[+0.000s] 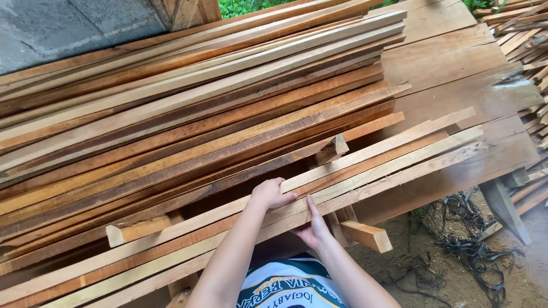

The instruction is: The person sorts and organizes thin wooden planks on a workbench.

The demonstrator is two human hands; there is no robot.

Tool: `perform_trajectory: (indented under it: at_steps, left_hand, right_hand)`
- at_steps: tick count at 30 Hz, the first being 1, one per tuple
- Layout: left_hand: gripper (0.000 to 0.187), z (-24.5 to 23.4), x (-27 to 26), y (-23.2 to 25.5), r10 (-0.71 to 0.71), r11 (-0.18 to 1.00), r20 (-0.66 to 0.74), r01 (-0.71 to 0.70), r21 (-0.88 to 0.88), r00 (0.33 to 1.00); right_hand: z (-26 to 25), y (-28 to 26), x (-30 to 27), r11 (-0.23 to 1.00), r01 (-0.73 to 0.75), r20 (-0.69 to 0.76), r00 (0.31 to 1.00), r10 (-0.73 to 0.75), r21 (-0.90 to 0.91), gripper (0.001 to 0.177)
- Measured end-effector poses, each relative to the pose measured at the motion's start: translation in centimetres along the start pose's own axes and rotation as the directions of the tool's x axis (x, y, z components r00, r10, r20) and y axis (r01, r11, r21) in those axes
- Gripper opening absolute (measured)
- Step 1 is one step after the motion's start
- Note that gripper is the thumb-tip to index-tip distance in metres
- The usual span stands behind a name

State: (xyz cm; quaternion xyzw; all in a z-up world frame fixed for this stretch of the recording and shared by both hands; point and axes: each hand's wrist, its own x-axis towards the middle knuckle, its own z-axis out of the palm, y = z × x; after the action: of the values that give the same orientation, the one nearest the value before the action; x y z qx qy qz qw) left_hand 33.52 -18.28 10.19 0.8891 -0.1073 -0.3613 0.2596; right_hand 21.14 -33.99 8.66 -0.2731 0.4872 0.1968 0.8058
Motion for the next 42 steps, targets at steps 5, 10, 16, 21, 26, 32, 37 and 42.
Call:
perform_trajectory:
  at_steps: [5,10,16,21,26,32,37,42]
  left_hand:
    - [0.093,0.5,-1.7,0.5,0.009,0.998,-0.028,-0.007,0.067,1.0]
    - [0.106,3.1,-6.5,-1.7,0.179,0.982,-0.352,-0.145,0.12,0.919]
    - [0.132,1.6,-14.7,-5.0,0.023,0.946,-0.055,-0.004,0.323,0.998]
    - [0.117,2.1,-14.9,-8.0,0.147,0.906,-0.118,-0.086,0.414,0.982]
    - [0.105,3.5,-15.5,-8.8,0.227,0.909,-0.234,-0.119,0.4,0.945]
    - [0.047,9.6,-19.6,-9.6,-0.008,0.985,-0.641,-0.106,-0.139,0.768]
    - [0.041,16.6,-21.3,-13.2,-0.58,0.49,-0.328,-0.003,-0.872,0.746]
    - [0.078,16.1,-19.2,-17.9,-0.599,-0.525,0.315,-0.064,-0.849,0.737]
  right_hand:
    - [0.9,0.5,-0.1,0.998,0.029,-0.027,0.999,-0.03,-0.055,0.085]
    - [0.0,0.7,0.4,0.995,0.042,-0.003,0.999,-0.043,-0.092,0.087]
    - [-0.4,1.1,0.7,0.983,0.093,-0.03,0.995,-0.099,-0.156,0.088]
    - [0.1,1.5,0.8,0.968,0.102,-0.097,0.987,-0.127,-0.228,0.089]
    - [-0.7,1.2,1.2,0.966,0.094,-0.055,0.992,-0.111,-0.241,0.096]
    - [-3.2,1.3,-2.0,0.617,-0.026,-0.011,1.0,0.029,-0.787,0.086]
    - [6.9,2.9,-7.3,0.008,0.396,0.393,0.914,-0.101,-0.918,0.057]
    - [14.4,7.6,0.0,-0.736,0.644,0.966,0.254,-0.051,-0.208,0.068]
